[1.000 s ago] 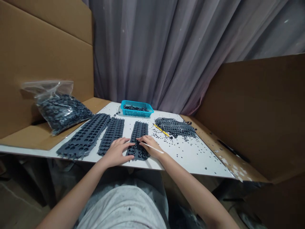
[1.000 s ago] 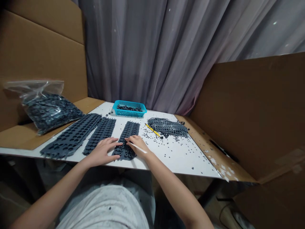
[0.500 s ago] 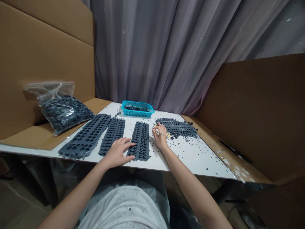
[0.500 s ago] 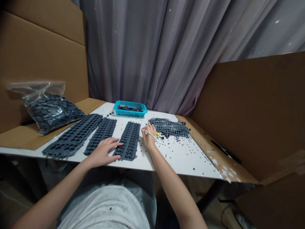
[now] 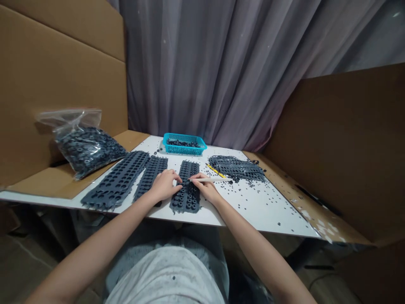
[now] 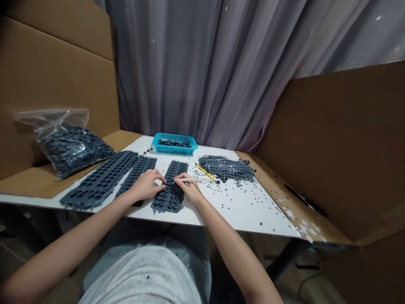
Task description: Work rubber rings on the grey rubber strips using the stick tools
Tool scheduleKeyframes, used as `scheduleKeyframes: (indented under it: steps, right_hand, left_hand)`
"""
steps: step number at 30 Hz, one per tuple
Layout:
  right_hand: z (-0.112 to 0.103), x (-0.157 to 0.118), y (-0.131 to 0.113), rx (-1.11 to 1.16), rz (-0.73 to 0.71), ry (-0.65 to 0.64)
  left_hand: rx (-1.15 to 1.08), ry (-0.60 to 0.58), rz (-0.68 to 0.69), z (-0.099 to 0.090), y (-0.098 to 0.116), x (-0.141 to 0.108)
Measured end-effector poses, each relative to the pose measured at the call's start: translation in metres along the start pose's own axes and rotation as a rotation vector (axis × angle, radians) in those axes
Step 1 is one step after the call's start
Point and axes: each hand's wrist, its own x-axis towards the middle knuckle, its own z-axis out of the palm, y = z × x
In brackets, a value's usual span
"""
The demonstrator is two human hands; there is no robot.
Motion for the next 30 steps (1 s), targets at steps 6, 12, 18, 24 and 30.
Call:
scheduleKeyframes:
  steps: [6, 12, 18, 24, 30]
  right_hand:
    - [0.002, -0.001, 0.002, 0.047, 0.054, -0.023]
    - [-0.002, 0.006, 0.004, 0.144, 0.140, 0.008]
    - [-0.011, 0.011, -0.014, 0.204, 0.156, -0.005]
    - [-0.028, 0.029, -0.028, 0.261, 0.076, -0.090]
    - [-0.029, 0.052, -0.020, 0.402, 0.183, -0.149]
  left_hand:
    - [0.012, -0.080, 0.034, 0.009, -0.004, 0.018]
    - [-0.012, -0.105, 0.113, 0.005, -0.006, 0.019]
    - [-0.139, -0.140, 0.151, -0.005, -0.005, 0.033]
    - [-0.277, -0.132, 0.169, -0.017, -0.009, 0.060]
    - [-0.496, -0.272, 0.060, -0.015, -0.021, 0.087]
